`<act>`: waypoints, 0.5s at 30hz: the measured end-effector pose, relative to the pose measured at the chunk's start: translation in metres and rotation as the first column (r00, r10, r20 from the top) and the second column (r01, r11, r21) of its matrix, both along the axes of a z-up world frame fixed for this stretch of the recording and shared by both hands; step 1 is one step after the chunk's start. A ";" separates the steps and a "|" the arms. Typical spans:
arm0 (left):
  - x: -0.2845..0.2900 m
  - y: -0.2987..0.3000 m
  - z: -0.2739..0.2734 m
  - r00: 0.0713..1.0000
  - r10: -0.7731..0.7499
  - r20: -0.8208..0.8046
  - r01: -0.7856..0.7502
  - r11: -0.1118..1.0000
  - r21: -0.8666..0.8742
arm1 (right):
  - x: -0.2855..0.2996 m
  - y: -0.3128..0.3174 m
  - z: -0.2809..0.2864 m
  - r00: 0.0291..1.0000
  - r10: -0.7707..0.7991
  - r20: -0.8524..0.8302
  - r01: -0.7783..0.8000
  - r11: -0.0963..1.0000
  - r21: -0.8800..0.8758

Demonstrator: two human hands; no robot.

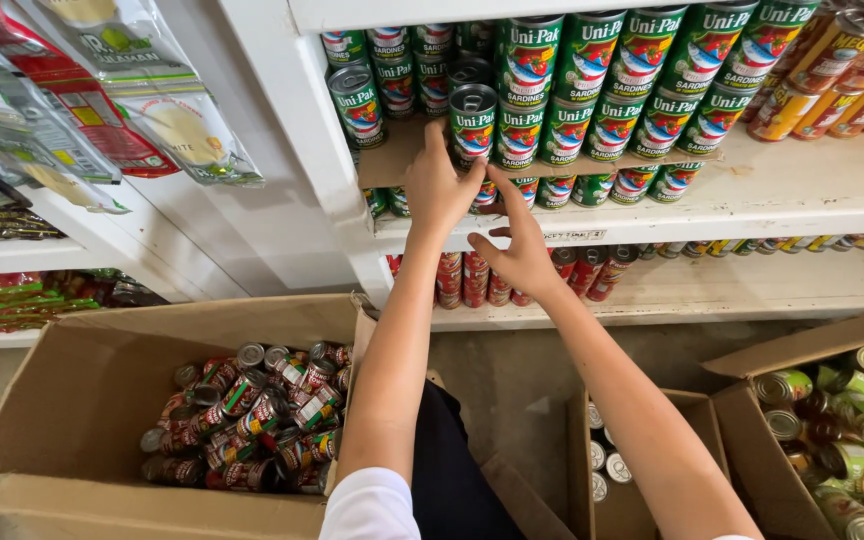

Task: The recorder is stocking canned goods from boxes on the floor onto a grocery store shelf.

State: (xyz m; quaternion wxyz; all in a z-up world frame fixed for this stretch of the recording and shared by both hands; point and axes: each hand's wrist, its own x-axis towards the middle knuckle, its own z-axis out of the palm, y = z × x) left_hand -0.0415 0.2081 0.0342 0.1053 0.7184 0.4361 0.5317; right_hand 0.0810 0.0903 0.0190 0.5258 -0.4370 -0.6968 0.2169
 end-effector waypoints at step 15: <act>0.039 -0.126 -0.032 0.959 -0.063 0.277 -0.020 0.957 0.288 | 0.058 -0.076 -0.058 0.997 -0.052 -0.058 0.034 0.959 -0.282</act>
